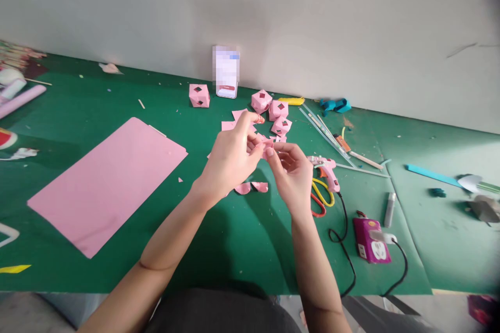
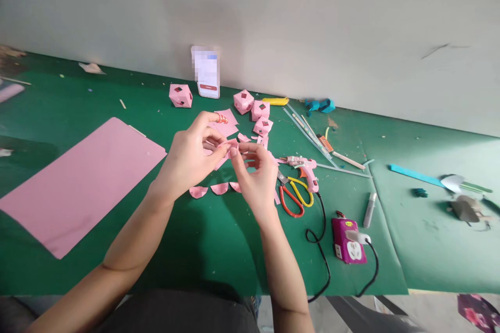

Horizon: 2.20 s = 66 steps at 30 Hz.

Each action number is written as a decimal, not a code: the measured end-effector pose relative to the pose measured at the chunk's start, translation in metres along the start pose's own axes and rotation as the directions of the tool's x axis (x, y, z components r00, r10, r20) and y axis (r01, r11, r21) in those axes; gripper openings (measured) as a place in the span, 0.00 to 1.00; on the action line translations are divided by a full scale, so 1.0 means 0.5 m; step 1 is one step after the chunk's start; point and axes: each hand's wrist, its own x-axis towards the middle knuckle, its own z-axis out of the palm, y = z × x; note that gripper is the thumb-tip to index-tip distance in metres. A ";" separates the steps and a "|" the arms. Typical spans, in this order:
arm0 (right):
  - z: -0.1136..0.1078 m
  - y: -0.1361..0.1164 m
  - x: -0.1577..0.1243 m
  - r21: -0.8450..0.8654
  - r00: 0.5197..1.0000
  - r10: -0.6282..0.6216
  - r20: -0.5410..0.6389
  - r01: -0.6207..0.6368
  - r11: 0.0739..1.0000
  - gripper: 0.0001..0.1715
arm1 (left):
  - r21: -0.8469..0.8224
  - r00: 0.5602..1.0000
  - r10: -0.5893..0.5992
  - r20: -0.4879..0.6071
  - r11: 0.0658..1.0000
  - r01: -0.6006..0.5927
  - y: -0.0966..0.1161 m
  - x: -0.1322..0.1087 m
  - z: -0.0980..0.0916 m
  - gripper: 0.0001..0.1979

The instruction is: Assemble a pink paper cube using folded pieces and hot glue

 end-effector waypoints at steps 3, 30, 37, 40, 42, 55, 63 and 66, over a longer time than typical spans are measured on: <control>-0.005 0.003 0.001 -0.074 0.993 -0.105 -0.050 0.101 0.992 0.11 | -0.008 1.000 0.002 0.012 1.000 -0.002 0.000 -0.001 0.002 0.17; 0.023 0.017 -0.001 0.176 0.994 0.048 -0.102 -0.030 0.984 0.19 | -0.169 0.999 -0.033 0.014 0.985 0.035 0.003 0.003 0.012 0.16; 0.011 0.010 0.004 0.077 0.997 -0.004 -0.073 0.009 0.997 0.21 | -0.130 0.999 -0.037 0.006 0.991 0.037 -0.008 0.006 0.006 0.18; 0.009 0.009 0.006 0.033 0.997 -0.022 -0.077 0.025 0.999 0.21 | -0.123 0.999 -0.044 0.011 0.991 0.045 -0.011 0.007 0.005 0.19; 0.003 0.010 0.009 0.021 1.000 -0.015 -0.021 0.015 1.000 0.22 | -0.109 0.999 -0.037 -0.003 0.993 0.036 -0.014 0.007 0.004 0.18; -0.249 0.035 0.053 -0.873 0.896 0.358 -0.264 -0.379 0.305 0.28 | 0.003 0.993 0.018 -0.121 1.000 -0.017 -0.045 0.018 -0.001 0.20; -0.296 0.154 0.084 -0.904 0.797 0.524 -0.300 -0.413 0.112 0.28 | 0.020 0.994 0.027 -0.102 0.999 -0.025 -0.040 0.019 -0.001 0.18; -0.291 0.186 0.097 -0.898 0.821 0.491 -0.292 -0.412 0.154 0.26 | 0.028 0.994 0.028 -0.106 0.999 -0.025 -0.041 0.019 -0.003 0.17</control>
